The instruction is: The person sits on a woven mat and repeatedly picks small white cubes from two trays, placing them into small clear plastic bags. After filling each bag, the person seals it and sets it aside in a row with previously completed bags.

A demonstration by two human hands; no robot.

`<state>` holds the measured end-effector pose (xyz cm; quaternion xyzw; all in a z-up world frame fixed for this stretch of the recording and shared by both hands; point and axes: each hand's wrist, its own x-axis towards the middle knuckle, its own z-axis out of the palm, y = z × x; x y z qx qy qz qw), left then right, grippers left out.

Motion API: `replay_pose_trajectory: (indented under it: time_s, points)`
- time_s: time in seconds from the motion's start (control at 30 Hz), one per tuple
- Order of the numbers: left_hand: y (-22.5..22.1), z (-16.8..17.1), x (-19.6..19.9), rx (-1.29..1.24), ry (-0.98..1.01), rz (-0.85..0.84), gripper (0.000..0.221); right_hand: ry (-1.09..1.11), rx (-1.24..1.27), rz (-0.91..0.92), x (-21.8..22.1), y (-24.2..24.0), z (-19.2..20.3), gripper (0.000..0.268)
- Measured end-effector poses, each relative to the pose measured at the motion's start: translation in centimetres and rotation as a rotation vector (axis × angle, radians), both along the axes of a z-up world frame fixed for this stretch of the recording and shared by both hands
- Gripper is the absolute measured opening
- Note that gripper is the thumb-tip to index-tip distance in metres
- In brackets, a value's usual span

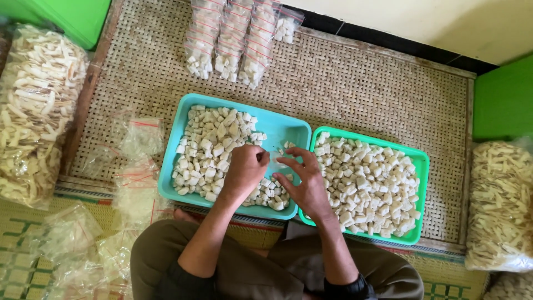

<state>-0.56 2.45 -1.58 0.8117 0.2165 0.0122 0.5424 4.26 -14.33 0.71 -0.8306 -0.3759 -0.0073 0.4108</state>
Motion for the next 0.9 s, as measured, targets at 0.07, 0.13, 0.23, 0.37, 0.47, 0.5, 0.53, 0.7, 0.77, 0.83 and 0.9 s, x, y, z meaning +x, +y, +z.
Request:
replay_pose_trajectory:
  time_s: [0.07, 0.13, 0.23, 0.37, 0.47, 0.5, 0.53, 0.7, 0.77, 0.83, 0.9]
  points:
    - [0.1, -0.1, 0.0, -0.007, -0.007, 0.005, 0.022, 0.028, -0.057, 0.045, -0.1, -0.1, 0.7, 0.030]
    - [0.0, 0.4, 0.0, -0.016, -0.016, 0.006, 0.023, 0.054, -0.115, 0.085, -0.1, -0.1, 0.8, 0.035]
    - [-0.2, 1.9, -0.1, -0.021, -0.013, -0.007, 0.024, 0.080, -0.185, 0.105, 0.3, 0.2, 0.1, 0.039]
    - [0.4, 4.7, -0.5, -0.083, -0.028, -0.042, 0.030, 0.205, -0.128, 0.129, 1.1, 1.2, 0.3, 0.012]
    - [2.2, 5.4, -0.1, -0.140, -0.078, -0.016, 0.045, 0.417, 0.004, 0.071, 1.5, 0.6, -0.6, 0.011]
    - [2.9, 5.3, 0.1, -0.133, -0.088, 0.019, 0.053, 0.572, 0.104, 0.013, 1.7, 0.1, -1.1, 0.018]
    - [3.0, 6.3, 0.1, -0.133, -0.088, 0.021, 0.053, 0.573, 0.103, 0.015, 1.7, -0.2, -0.7, 0.018]
    - [2.2, 6.9, 0.0, -0.670, 0.078, -0.116, 0.060, 0.726, 0.404, -0.021, 2.2, -1.8, 0.5, 0.018]
    - [1.8, 6.9, 0.1, -0.770, 0.038, -0.100, 0.050, 0.703, 0.396, -0.020, 2.2, -2.1, 0.8, 0.017]
    - [1.5, 6.9, 0.1, -0.873, 0.001, -0.083, 0.040, 0.683, 0.386, -0.020, 2.3, -2.8, 0.3, 0.017]
    - [1.5, 6.7, 0.0, -0.881, -0.005, -0.082, 0.036, 0.659, 0.276, 0.007, 2.5, -3.8, -0.9, 0.027]
